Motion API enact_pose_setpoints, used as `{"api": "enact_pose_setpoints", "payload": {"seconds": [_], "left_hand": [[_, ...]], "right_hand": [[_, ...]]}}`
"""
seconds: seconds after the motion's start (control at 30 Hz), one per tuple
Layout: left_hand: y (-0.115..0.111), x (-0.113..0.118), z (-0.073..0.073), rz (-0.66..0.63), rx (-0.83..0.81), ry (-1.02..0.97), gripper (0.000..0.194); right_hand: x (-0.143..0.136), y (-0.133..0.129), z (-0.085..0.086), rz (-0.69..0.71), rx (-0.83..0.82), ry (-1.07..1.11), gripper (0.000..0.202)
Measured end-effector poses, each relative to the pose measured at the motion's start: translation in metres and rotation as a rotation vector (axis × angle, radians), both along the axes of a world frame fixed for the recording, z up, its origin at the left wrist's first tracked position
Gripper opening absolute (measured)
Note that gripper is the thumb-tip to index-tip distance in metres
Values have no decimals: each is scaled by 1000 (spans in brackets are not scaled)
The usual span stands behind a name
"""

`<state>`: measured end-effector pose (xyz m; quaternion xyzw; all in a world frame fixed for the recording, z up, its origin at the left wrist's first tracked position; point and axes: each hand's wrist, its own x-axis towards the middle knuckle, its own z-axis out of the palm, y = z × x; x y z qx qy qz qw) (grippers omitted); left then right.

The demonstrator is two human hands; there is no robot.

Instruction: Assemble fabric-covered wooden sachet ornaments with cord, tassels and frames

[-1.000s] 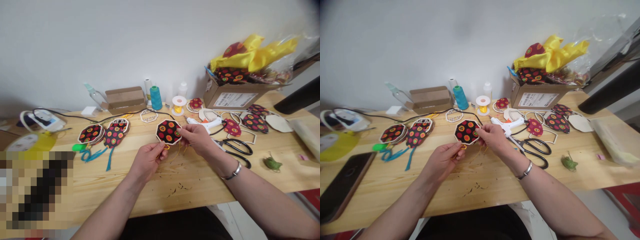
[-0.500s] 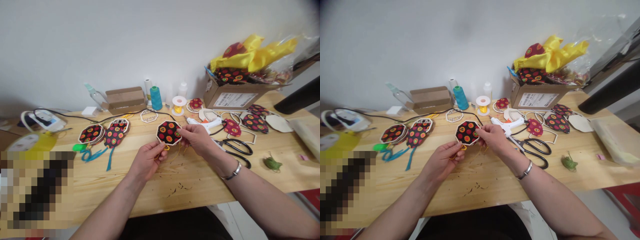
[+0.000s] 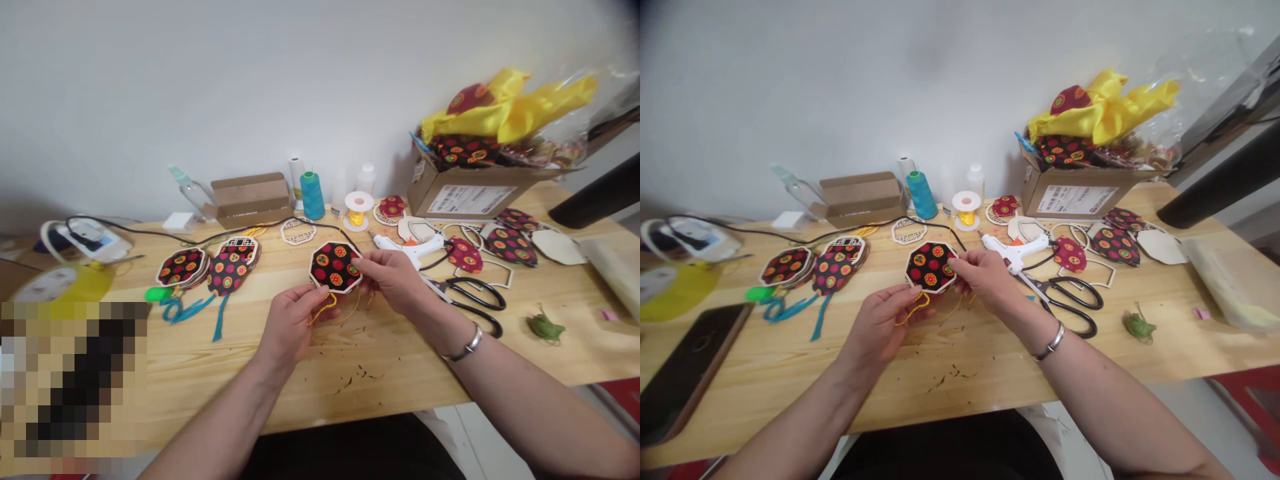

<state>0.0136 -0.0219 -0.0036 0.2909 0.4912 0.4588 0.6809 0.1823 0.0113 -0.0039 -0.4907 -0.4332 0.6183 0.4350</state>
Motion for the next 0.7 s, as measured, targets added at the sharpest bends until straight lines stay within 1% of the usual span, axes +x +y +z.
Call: {"api": "enact_pose_setpoints", "payload": {"seconds": [0.1,0.3,0.37,0.5,0.57,0.7], "left_hand": [[0,-1,-1,26,32,19,19],[2,-2,-2,76,71,13,18],[2,-2,-2,88,64,13,18],[2,-2,-3,107,66,15,14],[2,-2,-4,107,77,14,12],[2,-1,-6,96,76,20,13]], "right_hand": [[-1,-1,0,21,9,24,35],[-2,-2,3,67,-15,55,48],[-2,-2,3,111,-37,47,47],[-5,-3,-1,213,-68,44,37],[-7,-5,-3,211,-79,51,33],[-13,-6,-5,154,-130,110,29]]}}
